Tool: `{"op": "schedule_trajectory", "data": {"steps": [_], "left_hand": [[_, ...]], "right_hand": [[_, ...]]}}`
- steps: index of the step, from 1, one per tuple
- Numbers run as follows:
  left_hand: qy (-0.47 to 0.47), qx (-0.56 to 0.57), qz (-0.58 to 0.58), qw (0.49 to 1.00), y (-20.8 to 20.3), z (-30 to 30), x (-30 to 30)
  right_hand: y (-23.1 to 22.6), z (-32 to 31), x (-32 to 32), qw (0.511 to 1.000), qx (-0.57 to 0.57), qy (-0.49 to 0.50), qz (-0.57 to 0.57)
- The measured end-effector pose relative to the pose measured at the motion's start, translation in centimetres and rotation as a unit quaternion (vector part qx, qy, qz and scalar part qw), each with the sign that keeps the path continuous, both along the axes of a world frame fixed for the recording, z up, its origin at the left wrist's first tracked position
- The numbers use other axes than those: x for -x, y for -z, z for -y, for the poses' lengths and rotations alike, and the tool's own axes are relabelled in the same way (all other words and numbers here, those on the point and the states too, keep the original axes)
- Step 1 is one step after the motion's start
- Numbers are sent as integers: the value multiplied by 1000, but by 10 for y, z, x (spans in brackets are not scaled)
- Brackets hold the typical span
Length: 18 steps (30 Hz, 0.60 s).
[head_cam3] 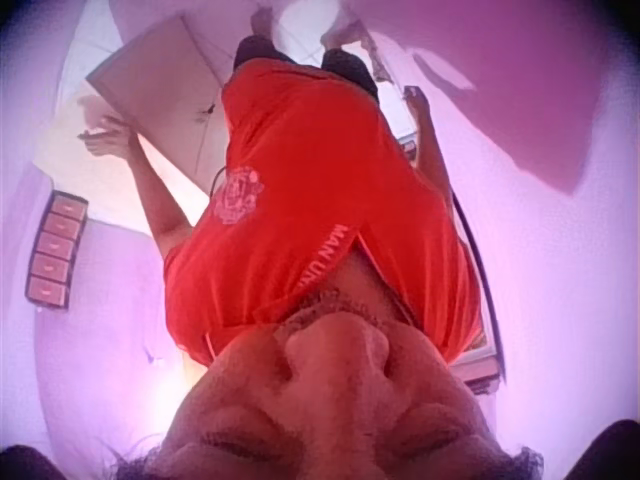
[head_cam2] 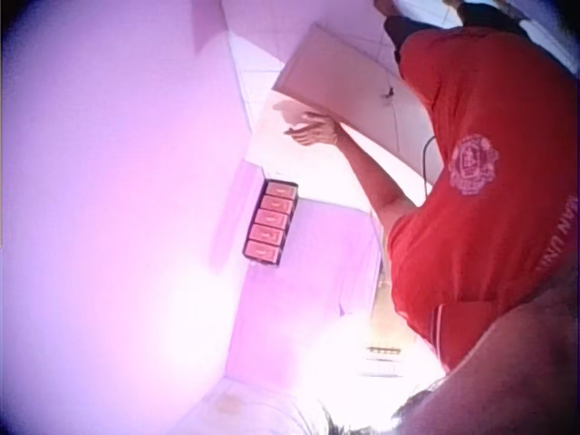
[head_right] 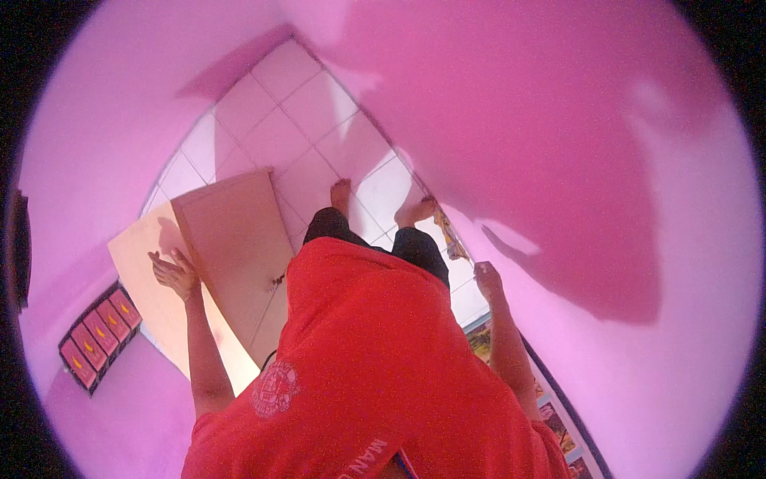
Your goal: The person moves a black plastic storage unit and a wooden cabinet to clear the floor, then wipes the tiled floor with a cloth. They reposition the cabinet and storage unit afterward.
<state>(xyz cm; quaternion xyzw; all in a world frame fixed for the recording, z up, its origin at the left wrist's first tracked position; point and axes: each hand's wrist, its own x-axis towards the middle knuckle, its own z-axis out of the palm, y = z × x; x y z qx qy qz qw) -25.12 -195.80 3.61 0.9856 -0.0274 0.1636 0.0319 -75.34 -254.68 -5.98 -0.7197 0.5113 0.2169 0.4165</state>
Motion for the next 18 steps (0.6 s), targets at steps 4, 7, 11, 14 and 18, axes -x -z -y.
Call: {"op": "schedule_trajectory", "data": {"steps": [4, 7, 11, 14, 18], "left_hand": [[24, 50, 13, 998, 17, 18, -33], [37, 97, 18, 994, 18, 21, -33], [33, 115, -1, 993, 14, 19, -35], [22, 120, -9, 992, 13, 18, -35], [18, 103, -20, 994, 14, 18, -33]], "right_hand": [[-2, -40, -13, 998, -14, 56, -17], [-10, -68, -3, 992, -18, 109, -57], [-18, -107, 14, 990, -51, 107, -78], [-17, -141, 19, 980, -53, 175, -81], [-38, -167, 4, 993, -42, 76, -83]]}}
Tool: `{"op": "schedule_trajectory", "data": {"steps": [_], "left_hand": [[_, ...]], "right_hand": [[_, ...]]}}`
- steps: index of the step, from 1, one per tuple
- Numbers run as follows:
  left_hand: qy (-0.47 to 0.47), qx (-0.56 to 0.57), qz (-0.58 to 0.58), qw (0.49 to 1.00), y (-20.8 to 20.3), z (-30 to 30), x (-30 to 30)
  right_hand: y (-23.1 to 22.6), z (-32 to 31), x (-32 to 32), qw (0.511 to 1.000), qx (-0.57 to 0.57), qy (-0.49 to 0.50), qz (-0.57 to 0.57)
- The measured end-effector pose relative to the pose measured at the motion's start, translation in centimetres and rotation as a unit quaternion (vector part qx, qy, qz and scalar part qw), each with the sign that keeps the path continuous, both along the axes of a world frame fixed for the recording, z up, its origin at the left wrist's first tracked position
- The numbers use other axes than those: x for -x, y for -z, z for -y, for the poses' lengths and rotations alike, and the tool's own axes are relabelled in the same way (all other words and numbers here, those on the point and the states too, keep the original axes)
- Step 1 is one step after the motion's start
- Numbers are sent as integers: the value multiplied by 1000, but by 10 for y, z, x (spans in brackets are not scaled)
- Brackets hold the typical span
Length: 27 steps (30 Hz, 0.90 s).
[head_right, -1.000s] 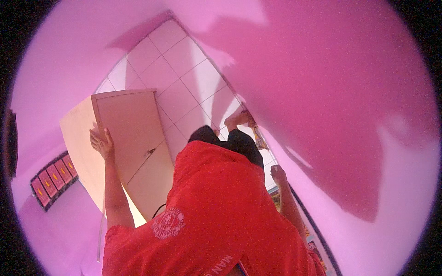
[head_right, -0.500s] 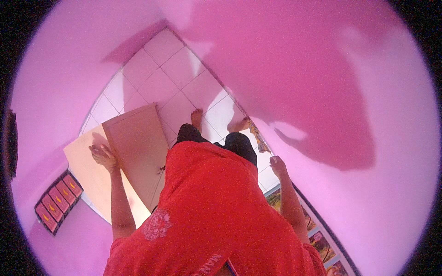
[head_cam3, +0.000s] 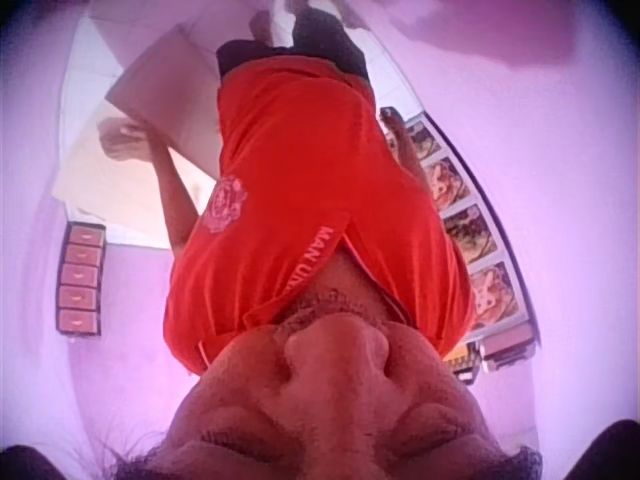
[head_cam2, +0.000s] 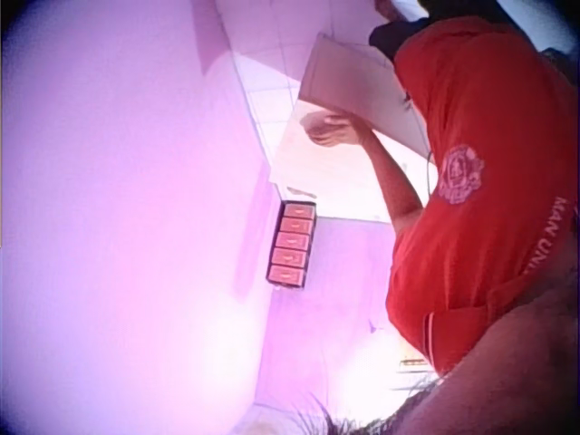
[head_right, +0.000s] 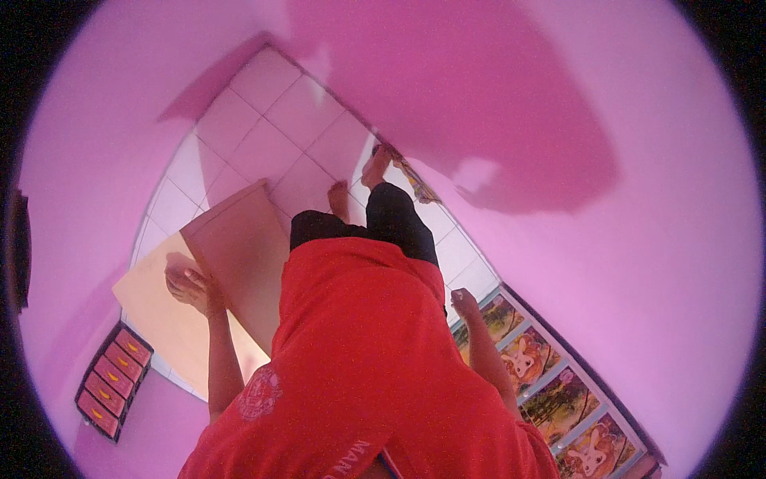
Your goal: The person moves a black plastic storage unit and a wooden cabinet to clear the floor, then wipes the tiled floor with a cloth. They reposition the cabinet and storage unit afterward.
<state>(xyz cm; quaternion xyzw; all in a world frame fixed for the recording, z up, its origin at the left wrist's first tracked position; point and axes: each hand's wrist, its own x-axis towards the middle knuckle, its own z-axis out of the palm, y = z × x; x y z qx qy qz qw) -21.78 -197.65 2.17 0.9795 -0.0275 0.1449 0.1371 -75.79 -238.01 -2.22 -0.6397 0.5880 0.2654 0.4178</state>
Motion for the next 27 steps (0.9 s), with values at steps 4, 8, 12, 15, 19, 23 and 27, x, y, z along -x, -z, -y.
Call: {"op": "schedule_trajectory", "data": {"steps": [4, 8, 12, 15, 19, 23, 27], "left_hand": [[-4, -13, -26, 1000, -2, 0, 1], [4, -39, -37, 999, -1, 0, -2], [-8, -33, -49, 998, 0, 0, -2], [-5, -33, -44, 998, -1, 3, -3], [-3, -29, -36, 999, -4, 6, -4], [2, -22, -38, 999, -5, 6, -4], [-7, -36, -52, 998, -5, 7, -3]], "right_hand": [[-21, -7, -30, 998, 6, -12, -54], [-30, 2, -42, 998, 31, -31, -37], [-18, 24, -51, 997, 17, 0, -78], [-8, 46, -68, 1000, 14, 0, -23], [4, 73, -99, 999, 29, -31, -12], [9, 82, -111, 999, 28, -43, -3], [13, 75, -104, 999, 22, -13, 25]]}}
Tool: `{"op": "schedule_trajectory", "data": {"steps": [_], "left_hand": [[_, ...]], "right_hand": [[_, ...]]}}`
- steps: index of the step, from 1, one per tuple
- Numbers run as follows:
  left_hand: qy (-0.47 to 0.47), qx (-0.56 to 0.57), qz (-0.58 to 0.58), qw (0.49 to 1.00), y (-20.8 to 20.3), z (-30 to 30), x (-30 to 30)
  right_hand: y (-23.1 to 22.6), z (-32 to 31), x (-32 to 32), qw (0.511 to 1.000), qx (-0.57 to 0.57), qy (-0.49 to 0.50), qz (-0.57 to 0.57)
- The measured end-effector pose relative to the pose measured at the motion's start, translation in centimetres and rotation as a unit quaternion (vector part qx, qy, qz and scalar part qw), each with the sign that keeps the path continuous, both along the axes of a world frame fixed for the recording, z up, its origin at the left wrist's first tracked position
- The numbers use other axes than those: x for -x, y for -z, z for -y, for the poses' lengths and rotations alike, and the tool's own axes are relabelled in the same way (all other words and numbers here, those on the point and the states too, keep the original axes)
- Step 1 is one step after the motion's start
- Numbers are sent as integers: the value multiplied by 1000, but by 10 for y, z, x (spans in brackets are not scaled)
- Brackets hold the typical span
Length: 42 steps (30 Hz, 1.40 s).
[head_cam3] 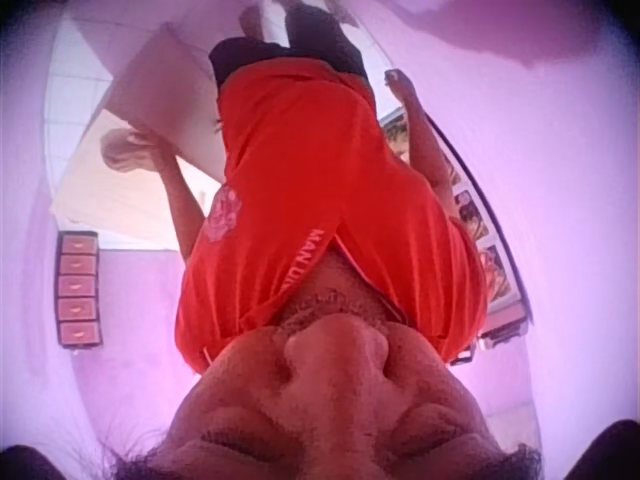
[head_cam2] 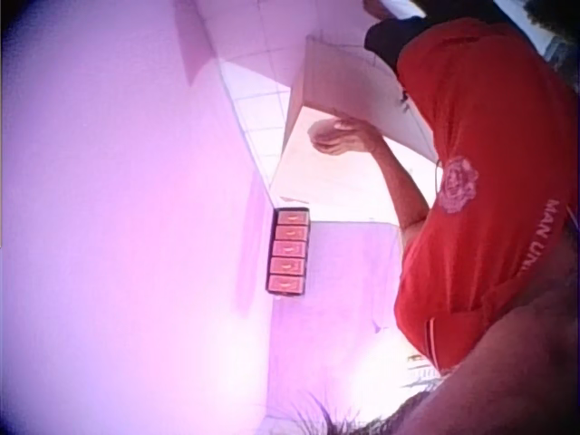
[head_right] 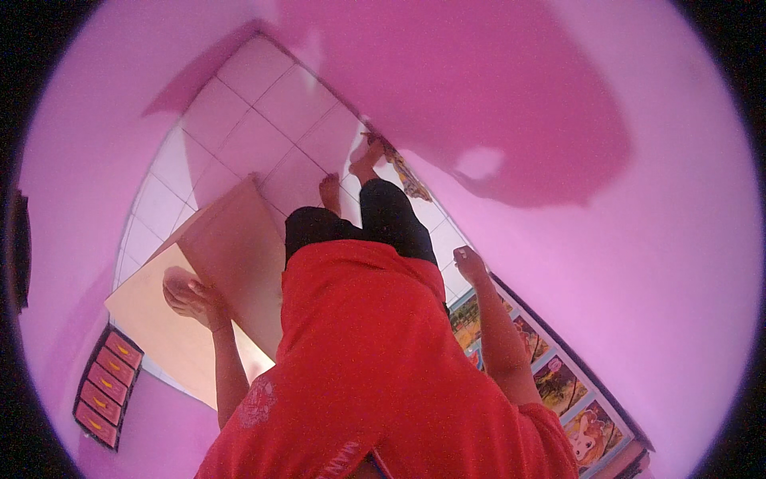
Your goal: The person moves a black plastic storage unit and a wooden cabinet to clear the floor, then wipes the tiled floor with a cloth. They reposition the cabinet and storage unit afterward.
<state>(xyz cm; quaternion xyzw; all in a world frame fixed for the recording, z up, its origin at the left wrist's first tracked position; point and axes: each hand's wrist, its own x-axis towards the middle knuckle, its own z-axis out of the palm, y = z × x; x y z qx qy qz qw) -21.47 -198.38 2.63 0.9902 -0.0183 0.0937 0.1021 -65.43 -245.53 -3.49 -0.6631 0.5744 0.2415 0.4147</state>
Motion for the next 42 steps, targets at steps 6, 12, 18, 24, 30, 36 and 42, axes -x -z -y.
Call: {"op": "schedule_trajectory", "data": {"steps": [6, 12, 18, 24, 30, 36, 42], "left_hand": [[0, -26, -6, 1000, 0, -1, -3], [-2, 10, -6, 1000, 2, -5, 2], [11, 38, 0, 999, -9, 0, -2], [-2, 48, -8, 999, -15, 3, 0], [8, 35, 2, 999, -12, 1, -1], [2, 28, -1, 1000, -9, 2, -2], [8, 19, -6, 1000, -5, 1, -2]], "right_hand": [[3, -14, 19, 999, -6, -8, -46], [-1, -4, 9, 990, 7, -118, -75], [-6, 35, -75, 990, 23, -117, -73], [-10, 47, -123, 991, 25, -133, 10], [4, 40, -102, 989, 22, -145, 0], [10, 11, -59, 991, 13, -120, -51], [-3, 4, -22, 987, -13, -135, -81]]}}
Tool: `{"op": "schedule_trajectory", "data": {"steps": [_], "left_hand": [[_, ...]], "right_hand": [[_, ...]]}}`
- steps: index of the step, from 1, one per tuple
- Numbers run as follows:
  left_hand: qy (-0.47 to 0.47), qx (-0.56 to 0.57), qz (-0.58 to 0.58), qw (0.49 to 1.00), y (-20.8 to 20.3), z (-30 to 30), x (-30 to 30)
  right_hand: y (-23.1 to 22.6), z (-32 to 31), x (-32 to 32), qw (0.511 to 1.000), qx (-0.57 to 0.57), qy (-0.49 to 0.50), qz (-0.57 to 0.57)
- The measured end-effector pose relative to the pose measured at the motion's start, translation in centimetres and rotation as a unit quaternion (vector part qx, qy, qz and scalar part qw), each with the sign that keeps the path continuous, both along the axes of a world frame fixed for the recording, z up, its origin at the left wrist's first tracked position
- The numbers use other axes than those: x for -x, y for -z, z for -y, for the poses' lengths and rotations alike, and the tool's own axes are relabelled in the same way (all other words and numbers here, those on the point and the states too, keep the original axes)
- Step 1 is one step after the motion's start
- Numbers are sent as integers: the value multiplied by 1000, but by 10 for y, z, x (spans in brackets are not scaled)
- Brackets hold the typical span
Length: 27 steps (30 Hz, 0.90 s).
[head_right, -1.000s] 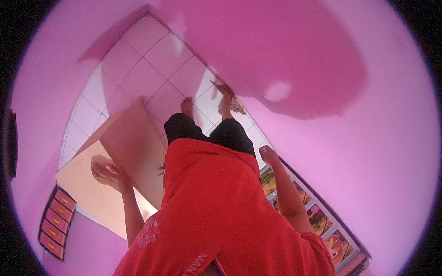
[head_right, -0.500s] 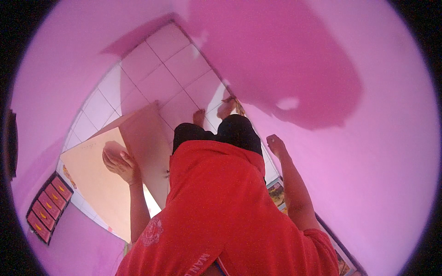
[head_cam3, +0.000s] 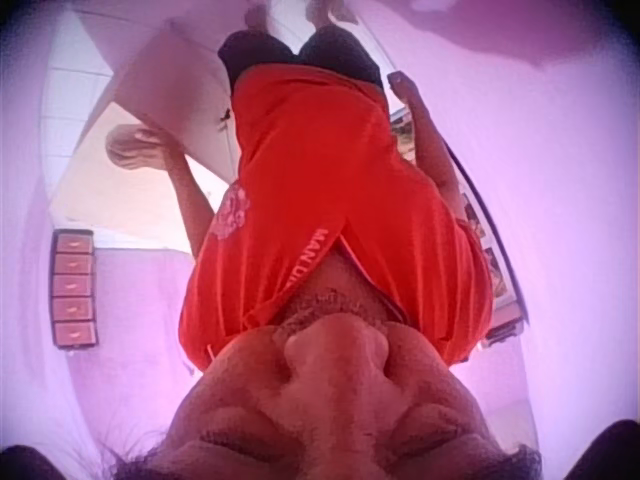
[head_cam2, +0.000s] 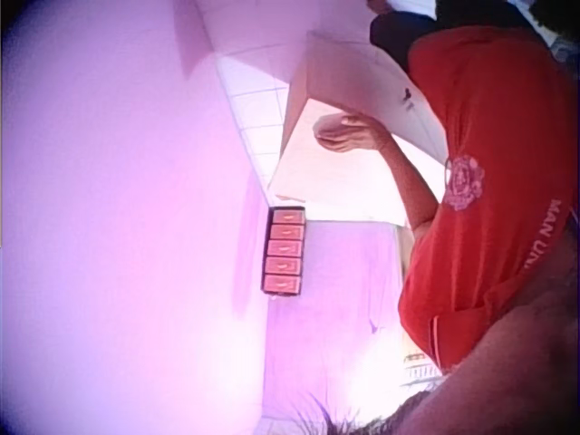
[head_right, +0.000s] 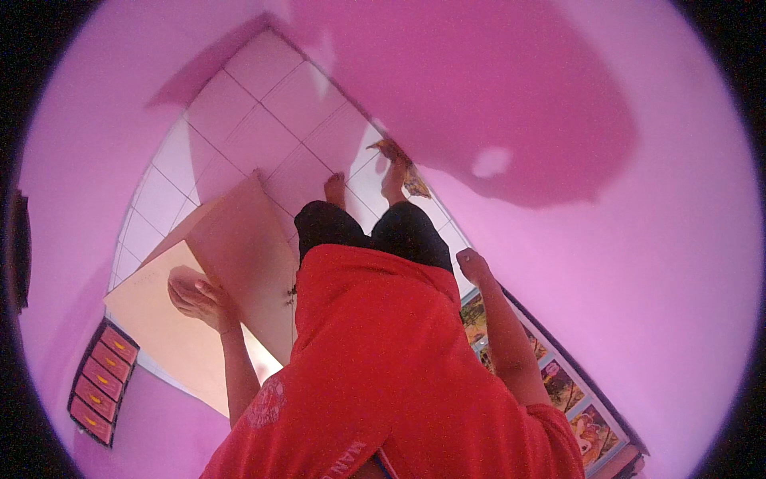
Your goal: The person moves a black plastic storage unit and a wooden cabinet to clear the floor, then wipes the tiled floor with a cloth. They reposition the cabinet and storage unit afterward.
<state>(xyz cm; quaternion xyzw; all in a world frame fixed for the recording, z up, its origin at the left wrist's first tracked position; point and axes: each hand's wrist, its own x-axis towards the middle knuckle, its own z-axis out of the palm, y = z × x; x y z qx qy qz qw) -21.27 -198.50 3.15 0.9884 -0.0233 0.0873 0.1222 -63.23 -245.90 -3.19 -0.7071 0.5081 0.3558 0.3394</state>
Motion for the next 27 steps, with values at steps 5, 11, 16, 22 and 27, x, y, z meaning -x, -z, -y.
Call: {"op": "schedule_trajectory", "data": {"steps": [5, 11, 16, 22, 27], "left_hand": [[-2, 8, 8, 1000, 0, 1, -1], [0, 5, 2, 1000, -4, 2, 0], [-5, 5, 10, 1000, 4, -1, 1], [-9, -12, 13, 1000, 11, -6, 2], [-2, -9, 12, 1000, 9, -4, 4]], "right_hand": [[-1, 31, -16, 998, 15, -62, -23], [-13, 64, -69, 995, -5, 55, 83], [-10, 57, -50, 996, 51, -3, 79], [8, 25, 6, 1000, 9, -8, -7], [6, 19, 5, 996, -32, -76, 36]]}}
